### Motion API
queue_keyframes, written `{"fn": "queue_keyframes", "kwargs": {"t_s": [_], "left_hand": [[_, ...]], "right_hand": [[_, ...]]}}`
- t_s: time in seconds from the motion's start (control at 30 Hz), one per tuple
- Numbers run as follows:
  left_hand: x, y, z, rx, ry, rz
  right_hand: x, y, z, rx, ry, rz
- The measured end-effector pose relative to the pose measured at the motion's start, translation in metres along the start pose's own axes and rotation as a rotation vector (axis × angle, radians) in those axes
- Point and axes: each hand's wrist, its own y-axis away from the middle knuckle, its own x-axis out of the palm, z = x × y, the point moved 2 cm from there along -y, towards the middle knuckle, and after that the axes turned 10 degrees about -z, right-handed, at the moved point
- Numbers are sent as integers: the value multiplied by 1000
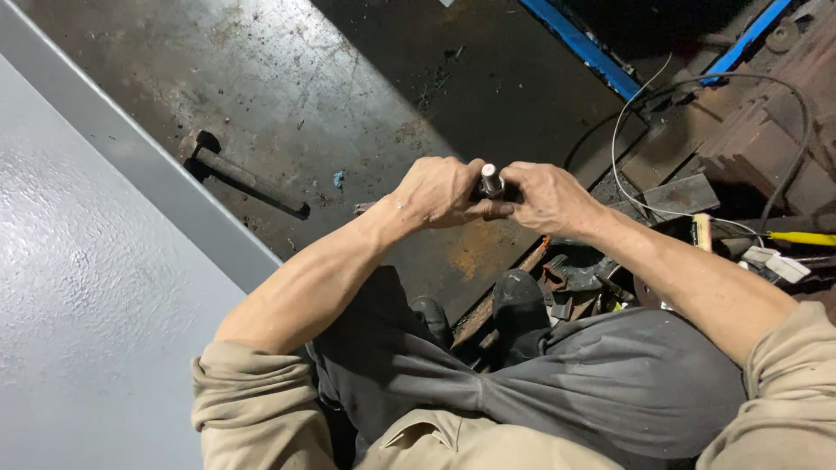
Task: Unscrewing a nut from a large industrial bolt by hand.
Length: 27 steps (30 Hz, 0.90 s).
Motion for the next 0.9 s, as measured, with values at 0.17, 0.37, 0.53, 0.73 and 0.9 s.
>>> {"fn": "queue_keyframes", "kwargs": {"t_s": [0.17,0.37,0.53,0.73,0.9], "left_hand": [[15,-3,7,20,-136,35],[18,0,9,41,-87,92],[15,0,8,88,-78,-19],[17,-1,9,25,-77,94],[17,0,11,16,-91,62]], "right_hand": [[11,1,-23,-47,-133,34],[17,3,-23,-12,41,69],[21,5,-24,96,-124,129],[24,7,-31,-128,132,-46],[8,1,1,1,-40,88]]}}
